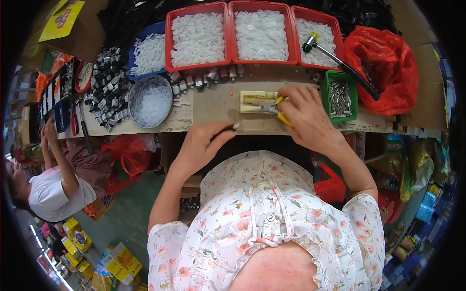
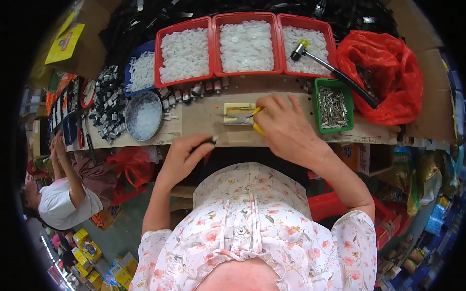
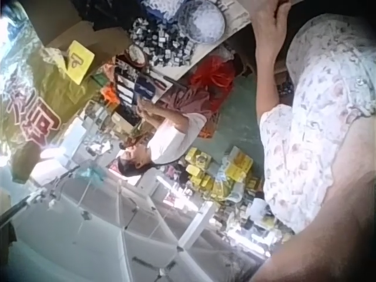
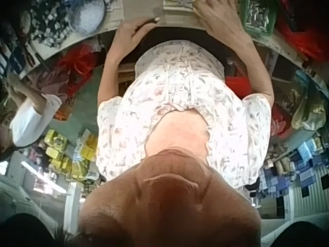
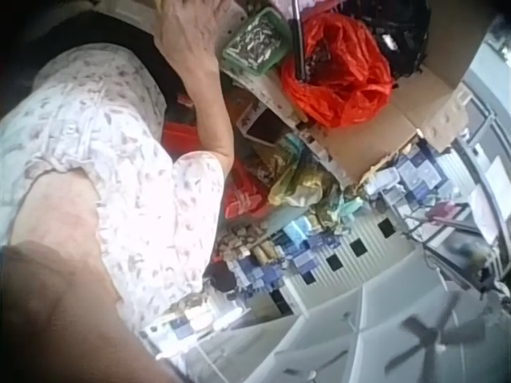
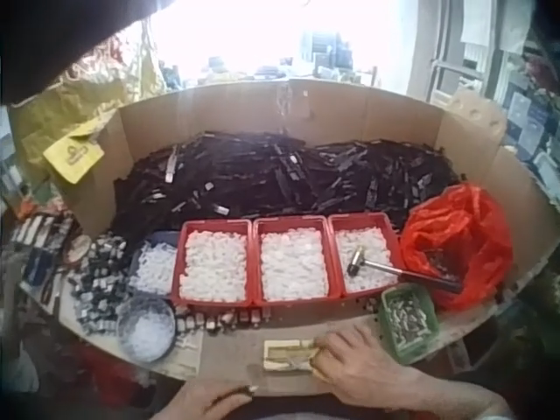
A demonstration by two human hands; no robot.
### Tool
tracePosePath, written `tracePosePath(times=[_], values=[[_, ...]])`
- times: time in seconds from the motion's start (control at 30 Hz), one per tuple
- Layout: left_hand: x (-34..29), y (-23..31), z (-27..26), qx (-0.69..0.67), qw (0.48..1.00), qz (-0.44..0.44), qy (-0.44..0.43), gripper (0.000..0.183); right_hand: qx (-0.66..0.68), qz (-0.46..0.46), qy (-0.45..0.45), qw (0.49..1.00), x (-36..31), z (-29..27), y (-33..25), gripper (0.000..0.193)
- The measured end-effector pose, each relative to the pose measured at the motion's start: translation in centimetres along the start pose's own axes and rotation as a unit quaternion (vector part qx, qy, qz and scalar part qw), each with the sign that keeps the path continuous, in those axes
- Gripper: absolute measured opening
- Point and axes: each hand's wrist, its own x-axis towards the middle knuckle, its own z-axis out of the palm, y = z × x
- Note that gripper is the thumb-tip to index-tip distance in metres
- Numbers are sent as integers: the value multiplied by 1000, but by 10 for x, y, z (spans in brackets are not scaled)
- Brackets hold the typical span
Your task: The worker is assembling small plastic and metal components using a mounting jig, pliers, and a small hammer at a factory workbench.
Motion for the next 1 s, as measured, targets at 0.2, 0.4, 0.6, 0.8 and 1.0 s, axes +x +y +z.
tracePosePath(times=[0.2,0.4,0.6,0.8,1.0], values=[[-53,-27,-32,258,944,-126,-165,24,-74,109,17,991,0,24,54,32],[18,17,-46,143,988,8,-51,15,-91,148,-13,985,-1,37,69,31],[169,-16,-78,243,929,225,167,11,-114,132,-21,984,-6,32,75,34],[282,-47,-117,363,910,41,194,28,-88,139,-31,986,-9,29,77,36],[316,-63,-110,315,924,-73,205,30,-88,138,-20,986,-9,30,77,36]])
